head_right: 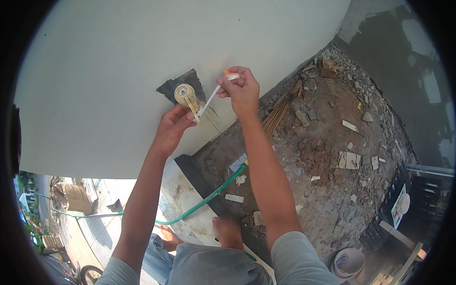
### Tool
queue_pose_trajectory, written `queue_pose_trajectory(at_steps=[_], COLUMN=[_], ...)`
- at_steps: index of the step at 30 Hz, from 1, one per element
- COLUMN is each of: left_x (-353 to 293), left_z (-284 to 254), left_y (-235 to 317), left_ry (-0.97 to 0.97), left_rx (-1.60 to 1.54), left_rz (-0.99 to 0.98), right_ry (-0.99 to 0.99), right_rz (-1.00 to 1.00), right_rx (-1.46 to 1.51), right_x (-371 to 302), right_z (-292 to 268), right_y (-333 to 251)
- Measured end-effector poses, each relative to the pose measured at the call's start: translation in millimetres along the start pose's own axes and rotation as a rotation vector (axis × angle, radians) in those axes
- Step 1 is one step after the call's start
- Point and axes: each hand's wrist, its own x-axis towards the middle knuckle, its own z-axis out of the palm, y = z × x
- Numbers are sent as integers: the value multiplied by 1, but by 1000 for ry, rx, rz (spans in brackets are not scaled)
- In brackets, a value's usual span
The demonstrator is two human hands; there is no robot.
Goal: The person wraps plumbing tape around the threads of a faucet and then pushes a green hose onto the end of the faucet.
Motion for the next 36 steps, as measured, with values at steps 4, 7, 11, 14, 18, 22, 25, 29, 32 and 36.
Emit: queue_pose_trajectory(at_steps=[4,7,11,14,18,22,25,29,32,36], left_x=[-3,-6,-10,-11,-19,-32,-38,-34,-37,-34], left_z=[1,-3,5,3,-1,8,8,0,-4,-4], left_y=[-2,-3,4,0,-5,-10,-12,-15,-3,-5], left_ry=[67,110,172,226,293,309,323,263,220,281], left_rx=[55,179,326,423,543,726,706,331,761,844], left_rz=[23,68,154,194,319,454,459,384,427,437], right_ry=[177,242,355,371,376,202,85,-245,-334,-469], right_rz=[-63,-49,-109,-292,-34,343,523,663,733,728], right_rx=[144,255,359,71,392,534,714,882,988,1111], right_x=[-16,-33,-49,-66,-80,-92,-89,-83,-84,-86], right_z=[34,64,91,104,110,81,67,43,32,29], right_y=[28,40,54,57,53,41,41,46,48,53])
